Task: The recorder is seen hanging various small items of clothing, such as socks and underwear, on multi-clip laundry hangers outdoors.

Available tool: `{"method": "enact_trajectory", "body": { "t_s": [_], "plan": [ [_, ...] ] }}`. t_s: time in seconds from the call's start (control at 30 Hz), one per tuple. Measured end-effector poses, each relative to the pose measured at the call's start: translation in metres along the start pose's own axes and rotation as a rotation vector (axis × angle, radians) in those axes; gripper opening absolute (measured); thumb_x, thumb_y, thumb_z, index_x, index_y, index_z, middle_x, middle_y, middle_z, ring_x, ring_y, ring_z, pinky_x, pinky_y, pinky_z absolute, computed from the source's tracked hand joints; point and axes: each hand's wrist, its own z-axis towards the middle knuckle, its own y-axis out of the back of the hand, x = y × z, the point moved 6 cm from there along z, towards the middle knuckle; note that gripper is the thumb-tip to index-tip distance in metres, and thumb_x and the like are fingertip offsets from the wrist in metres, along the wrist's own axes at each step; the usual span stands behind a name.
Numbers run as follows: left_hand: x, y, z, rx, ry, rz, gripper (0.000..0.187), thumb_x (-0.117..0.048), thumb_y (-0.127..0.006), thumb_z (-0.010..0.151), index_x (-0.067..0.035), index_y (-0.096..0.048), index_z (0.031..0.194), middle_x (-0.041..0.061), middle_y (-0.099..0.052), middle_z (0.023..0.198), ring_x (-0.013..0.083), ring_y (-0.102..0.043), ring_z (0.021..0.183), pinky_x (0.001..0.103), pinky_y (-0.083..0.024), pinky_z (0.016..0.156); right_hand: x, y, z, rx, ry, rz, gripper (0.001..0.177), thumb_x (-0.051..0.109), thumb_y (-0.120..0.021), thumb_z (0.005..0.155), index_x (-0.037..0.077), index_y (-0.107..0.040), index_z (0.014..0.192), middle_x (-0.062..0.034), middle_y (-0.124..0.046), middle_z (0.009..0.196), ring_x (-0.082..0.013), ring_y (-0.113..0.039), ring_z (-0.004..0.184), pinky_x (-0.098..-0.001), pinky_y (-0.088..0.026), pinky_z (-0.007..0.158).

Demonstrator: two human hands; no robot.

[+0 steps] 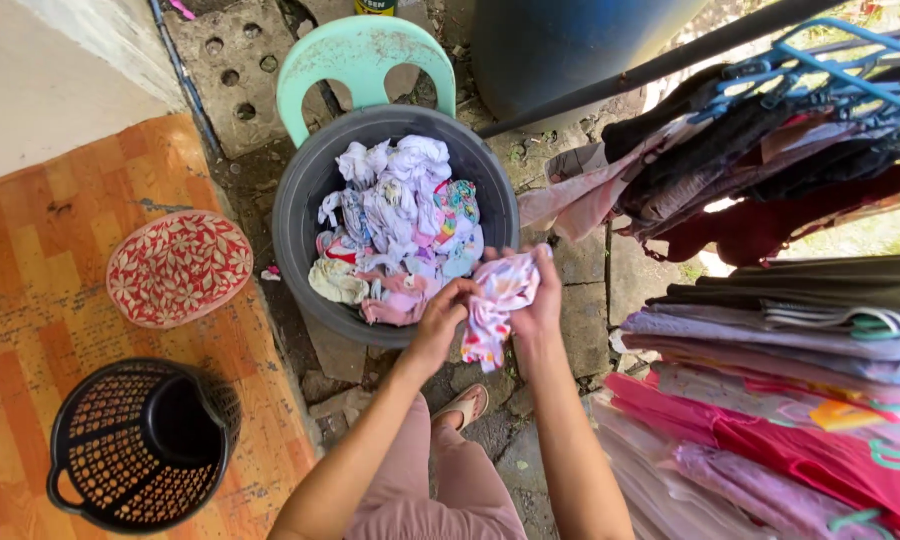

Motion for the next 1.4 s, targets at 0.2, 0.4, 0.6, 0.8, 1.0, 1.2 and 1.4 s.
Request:
{"method": "enact_trajectory", "body": {
  "t_s": [0.2, 0.4, 0.6, 0.8, 1.0, 1.2, 1.4],
  "plan": [
    [0.007, -0.064, -0.06, -0.22, 0.461, -0.549, 0.056, -0.069, -0.039, 0.086, -0.037, -0.044, 0.132, 0.002, -0.065, 0.115, 0.0179, -0.065, 0.096, 0.037, -0.054, 0.086, 0.025, -0.015, -0.08, 0.681, 0.032, -0.21, 0.019, 0.002, -0.068, 0.094, 0.0, -0.053, 0.105, -0.015, -0.063, 0.087, -0.0277, -0.064, 0.08, -0.041, -0.054, 0.08],
    [0.0, -0.142, -0.078, 0.319, 0.381, -0.937, 0.071, -0.065, -0.058, 0.096, -0.003, -0.055, 0.132, 0.011, -0.066, 0.116, 0.0212, -0.067, 0.103, 0.039, -0.059, 0.09, 0.062, -0.042, -0.165, 0.687, 0.25, -0.272, 0.043, 0.005, -0.077, 0.076, 0.006, -0.054, 0.111, -0.0168, -0.066, 0.1, -0.0218, -0.065, 0.066, -0.0333, -0.054, 0.059],
    [-0.007, -0.155, -0.084, 0.103, 0.213, -0.769, 0.035, -0.033, -0.081, 0.092, -0.001, -0.071, 0.101, 0.012, -0.073, 0.098, 0.0232, -0.07, 0.087, 0.039, -0.056, 0.079, 0.102, 0.003, -0.231, 0.253, 0.672, -0.423, 0.021, 0.019, -0.067, 0.107, 0.005, -0.053, 0.111, -0.0142, -0.063, 0.116, -0.0276, -0.065, 0.129, -0.0424, -0.054, 0.116],
    [-0.158, -0.2, -0.153, 0.057, -0.814, -0.063, 0.036, -0.032, -0.075, 0.101, -0.009, -0.065, 0.074, 0.008, -0.073, 0.106, 0.0207, -0.071, 0.103, 0.037, -0.06, 0.091, 0.065, 0.001, -0.242, -0.064, 0.097, 0.059, 0.027, 0.029, -0.061, 0.091, 0.013, -0.059, 0.113, -0.0101, -0.071, 0.101, -0.0249, -0.069, 0.103, -0.0352, -0.054, 0.09],
    [-0.125, -0.231, -0.213, 0.539, -1.326, 0.388, 0.048, -0.053, -0.074, 0.084, -0.01, -0.065, 0.064, 0.004, -0.07, 0.076, 0.0182, -0.07, 0.082, 0.033, -0.057, 0.084, 0.046, 0.054, -0.243, 0.335, -0.38, -0.023, 0.019, 0.018, -0.066, 0.107, 0.014, -0.047, 0.106, 0.002, -0.052, 0.084, -0.0102, -0.053, 0.079, -0.0209, -0.046, 0.068],
    [-0.065, -0.241, -0.245, 0.813, -1.611, 0.806, 0.051, -0.046, -0.072, 0.097, -0.012, -0.06, 0.06, -0.001, -0.055, 0.061, 0.0157, -0.06, 0.066, 0.033, -0.055, 0.075, 0.059, -0.016, -0.267, 0.171, -0.464, -1.074, 0.029, 0.019, -0.066, 0.092, 0.014, -0.058, 0.119, 0.0008, -0.053, 0.058, -0.0101, -0.053, 0.047, -0.0255, -0.04, 0.043],
    [0.036, -0.252, -0.24, 1.142, -1.605, 1.204, 0.063, -0.05, -0.06, 0.102, -0.013, -0.056, 0.051, -0.004, -0.055, 0.051, 0.0153, -0.055, 0.043, 0.035, -0.049, 0.049, 0.051, 0.033, -0.252, -0.076, -0.003, -1.86, 0.036, -0.002, -0.061, 0.075, 0.011, -0.062, 0.109, -0.0028, -0.064, 0.066, -0.0144, -0.066, 0.052, -0.0282, -0.051, 0.049]
  ]
}}
